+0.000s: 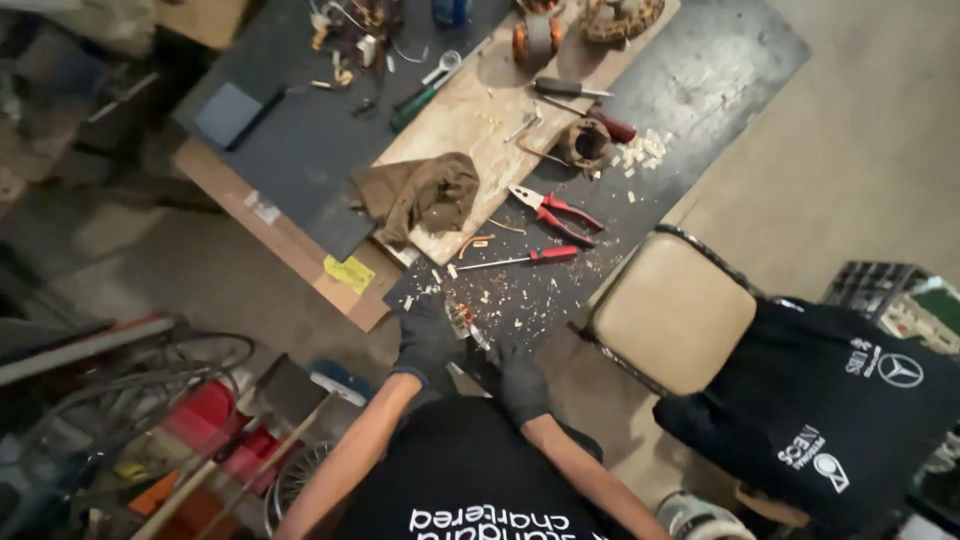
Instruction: Extracting copper wire from an electric motor stator using pliers
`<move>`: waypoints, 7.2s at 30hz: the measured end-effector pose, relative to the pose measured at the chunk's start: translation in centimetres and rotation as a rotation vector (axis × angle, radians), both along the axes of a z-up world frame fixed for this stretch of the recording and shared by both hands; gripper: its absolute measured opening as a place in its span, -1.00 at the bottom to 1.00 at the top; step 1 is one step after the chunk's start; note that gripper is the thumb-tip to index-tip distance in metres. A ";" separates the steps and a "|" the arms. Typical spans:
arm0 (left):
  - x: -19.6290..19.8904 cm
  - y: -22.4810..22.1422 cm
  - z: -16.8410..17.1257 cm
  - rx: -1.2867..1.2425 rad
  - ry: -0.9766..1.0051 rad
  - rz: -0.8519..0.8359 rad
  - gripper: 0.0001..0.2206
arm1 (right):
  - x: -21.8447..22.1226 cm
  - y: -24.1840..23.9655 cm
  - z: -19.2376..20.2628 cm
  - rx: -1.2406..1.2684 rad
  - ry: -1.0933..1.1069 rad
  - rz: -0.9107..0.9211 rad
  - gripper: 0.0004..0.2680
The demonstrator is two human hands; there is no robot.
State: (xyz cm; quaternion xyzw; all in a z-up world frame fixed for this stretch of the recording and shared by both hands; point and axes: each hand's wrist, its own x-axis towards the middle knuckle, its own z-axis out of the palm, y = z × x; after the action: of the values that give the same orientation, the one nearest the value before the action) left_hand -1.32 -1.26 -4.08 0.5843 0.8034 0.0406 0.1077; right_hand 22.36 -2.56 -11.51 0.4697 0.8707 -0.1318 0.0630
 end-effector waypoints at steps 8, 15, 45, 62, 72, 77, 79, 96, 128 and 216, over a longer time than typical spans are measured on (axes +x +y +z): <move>2.3 1.3 1.5 0.365 0.922 0.272 -0.57 | 0.5 -0.1 -1.7 -0.055 0.056 -0.049 -0.57; 2.1 -1.9 3.5 0.253 0.011 0.000 -0.48 | -0.5 1.2 3.9 -0.179 -0.039 -0.058 -0.63; 2.6 -4.0 -4.7 -0.029 0.061 -0.002 -0.15 | -1.4 0.1 0.5 0.059 0.121 0.254 -0.73; 1.9 -3.9 -11.0 -0.048 0.022 -0.018 -0.22 | -3.6 2.9 13.2 -0.489 0.133 -0.194 -0.56; 2.4 -4.0 -15.0 0.099 0.162 -0.128 -0.30 | -4.8 3.8 20.3 -0.455 -0.008 -0.183 -0.54; 2.5 -2.4 -9.5 -0.026 -0.076 -0.039 -0.28 | -3.9 3.0 14.5 -0.440 -0.067 -0.167 -0.54; 2.2 -1.9 -6.5 -0.092 -0.108 -0.006 -0.23 | -3.8 3.2 15.4 -0.491 -0.035 -0.201 -0.55; 2.4 -1.7 -1.5 -0.134 -0.033 -0.030 -0.28 | -4.9 3.0 14.6 -0.605 -0.050 -0.205 -0.61; 1.5 -1.9 1.0 0.418 0.162 0.216 -0.64 | -2.6 0.5 9.8 -0.450 -0.032 -0.178 -0.57; -1.2 -2.3 3.5 0.244 -0.233 0.016 -0.54 | -0.8 -2.5 6.8 -0.151 -0.018 -0.277 -0.66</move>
State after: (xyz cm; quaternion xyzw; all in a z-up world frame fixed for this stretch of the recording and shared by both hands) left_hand -2.49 -3.57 -0.59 0.5779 0.7792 0.2062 0.1281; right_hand 21.60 -5.07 -4.71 0.5803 0.7846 -0.2000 0.0873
